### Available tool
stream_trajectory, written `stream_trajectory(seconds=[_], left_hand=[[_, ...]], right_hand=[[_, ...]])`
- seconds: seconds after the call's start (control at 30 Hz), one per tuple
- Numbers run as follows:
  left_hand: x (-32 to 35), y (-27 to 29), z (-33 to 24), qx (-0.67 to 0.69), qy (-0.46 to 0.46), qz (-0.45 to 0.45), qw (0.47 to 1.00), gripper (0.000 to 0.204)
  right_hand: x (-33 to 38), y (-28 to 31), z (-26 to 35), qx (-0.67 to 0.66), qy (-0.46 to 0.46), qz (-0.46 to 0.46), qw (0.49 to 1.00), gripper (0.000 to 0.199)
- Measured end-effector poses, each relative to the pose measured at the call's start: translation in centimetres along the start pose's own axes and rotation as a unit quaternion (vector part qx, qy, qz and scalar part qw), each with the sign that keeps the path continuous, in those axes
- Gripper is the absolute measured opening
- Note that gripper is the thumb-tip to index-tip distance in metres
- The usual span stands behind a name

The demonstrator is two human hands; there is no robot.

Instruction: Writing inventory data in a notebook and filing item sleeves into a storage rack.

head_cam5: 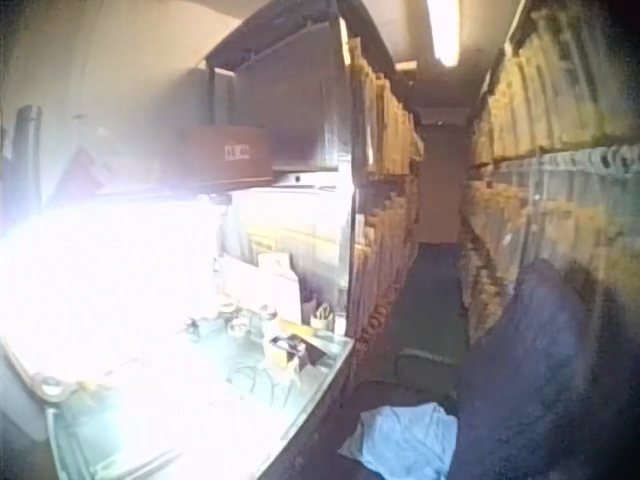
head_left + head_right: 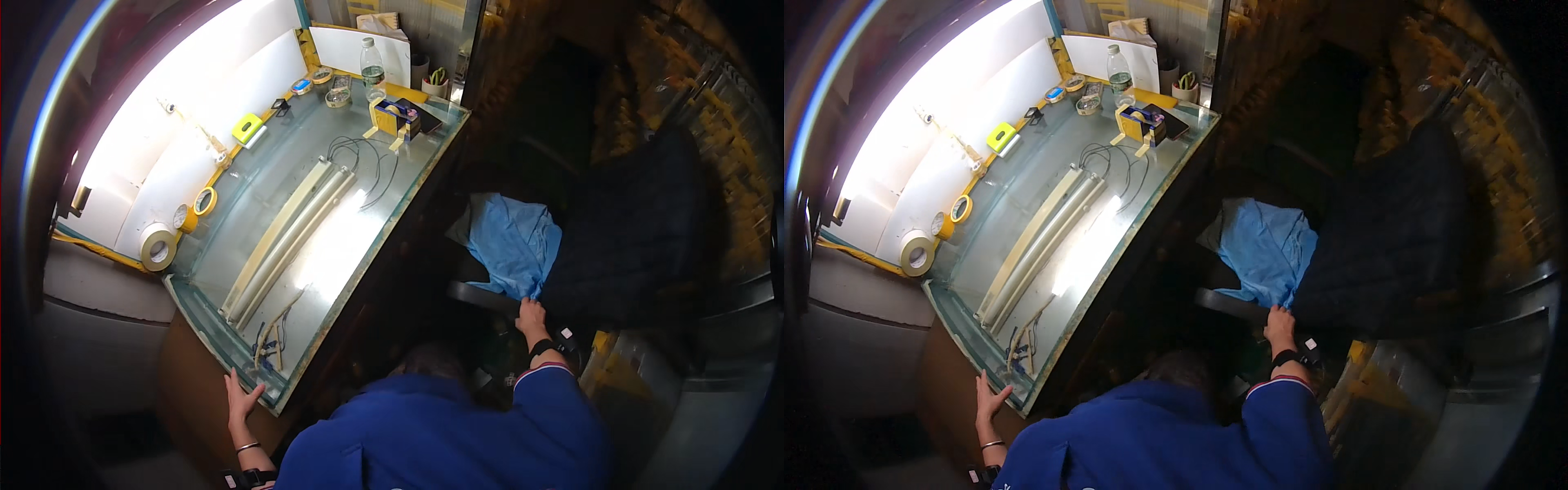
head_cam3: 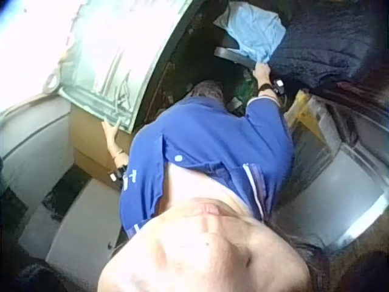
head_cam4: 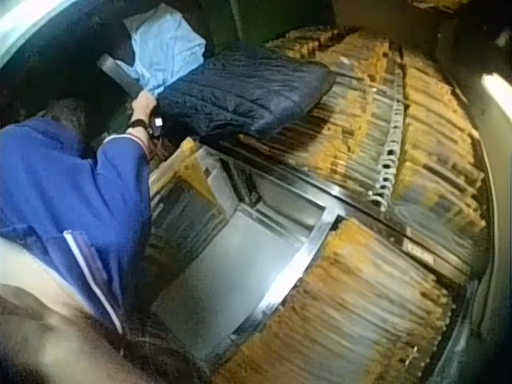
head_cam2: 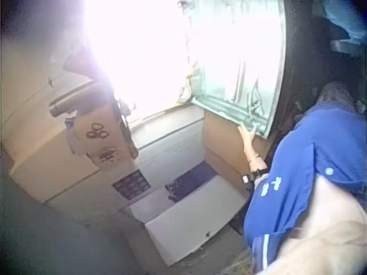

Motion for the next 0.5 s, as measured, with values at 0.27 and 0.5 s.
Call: stream_trajectory(seconds=[0.27, 0.5], left_hand=[[-0.5, -0.4, -0.3, -0.091, 0.055, 0.032, 0.994, 0.123], [-2.3, 0.3, -0.6, -0.124, 0.094, 0.052, 0.986, 0.135]], right_hand=[[11.4, -3.1, 5.1, 0.044, 0.134, 0.013, 0.99, 0.056], [18.4, -5.7, 5.5, 0.054, 0.137, 0.104, 0.984, 0.06]])
Point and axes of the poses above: each hand's wrist, its own x-axis away from the middle knuckle, its own y-axis out of the back of the hand, z = x × y, the point moved 4 cm from there along -x, towards the middle knuckle, and after that the axes turned 11 degrees about x, right-handed, at the moved point
